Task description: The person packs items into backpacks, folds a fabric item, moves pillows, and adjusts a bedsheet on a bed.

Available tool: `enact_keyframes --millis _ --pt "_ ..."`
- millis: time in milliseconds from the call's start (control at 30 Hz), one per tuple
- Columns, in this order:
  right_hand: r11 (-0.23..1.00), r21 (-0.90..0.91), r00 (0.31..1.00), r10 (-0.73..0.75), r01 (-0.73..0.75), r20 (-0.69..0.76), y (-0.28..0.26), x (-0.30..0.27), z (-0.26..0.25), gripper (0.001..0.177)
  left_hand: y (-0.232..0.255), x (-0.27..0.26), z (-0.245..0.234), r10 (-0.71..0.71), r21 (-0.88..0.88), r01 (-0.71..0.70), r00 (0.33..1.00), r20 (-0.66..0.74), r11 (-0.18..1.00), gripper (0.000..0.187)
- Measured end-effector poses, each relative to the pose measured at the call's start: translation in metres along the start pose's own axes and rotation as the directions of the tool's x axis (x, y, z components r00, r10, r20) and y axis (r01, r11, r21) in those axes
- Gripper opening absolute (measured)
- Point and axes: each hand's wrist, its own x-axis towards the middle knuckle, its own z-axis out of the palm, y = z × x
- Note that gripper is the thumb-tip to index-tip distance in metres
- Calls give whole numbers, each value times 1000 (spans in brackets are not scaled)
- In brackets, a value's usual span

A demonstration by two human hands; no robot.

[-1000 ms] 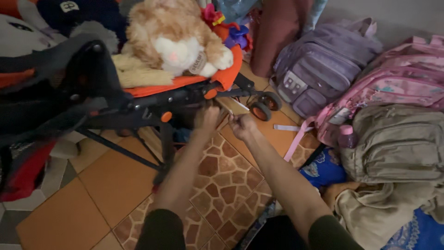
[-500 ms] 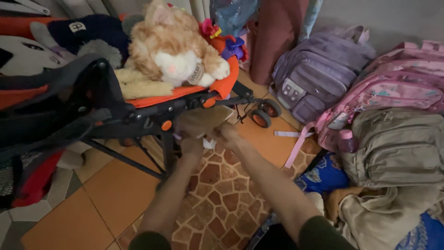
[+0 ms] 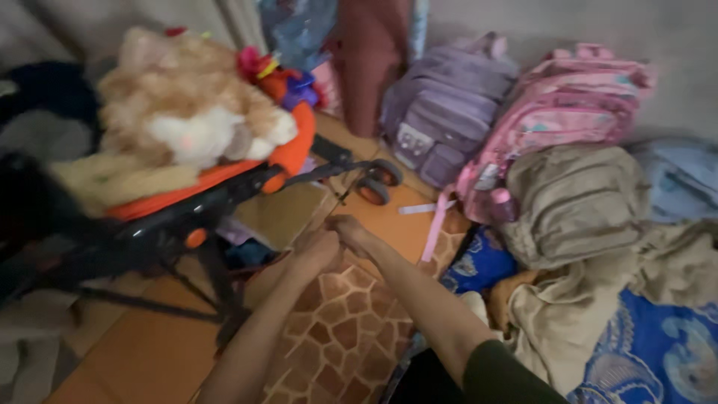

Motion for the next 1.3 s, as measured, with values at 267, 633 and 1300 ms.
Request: enact_keyframes --millis 267,633,1300 --pt "653 -747 790 -520 123 -325 13 -47 -263 30 133 74 -2 286 -154 -313 942 -176 937 34" --pt "160 -934 587 -740 -318 -327 -94 -181 -533 70 382 261 75 525 -317 -704 695 -491 636 68" --pt "185 -934 939 -100 -306 -328 -89 -387 -610 82 621 245 41 711 -180 -689 665 228 702 82"
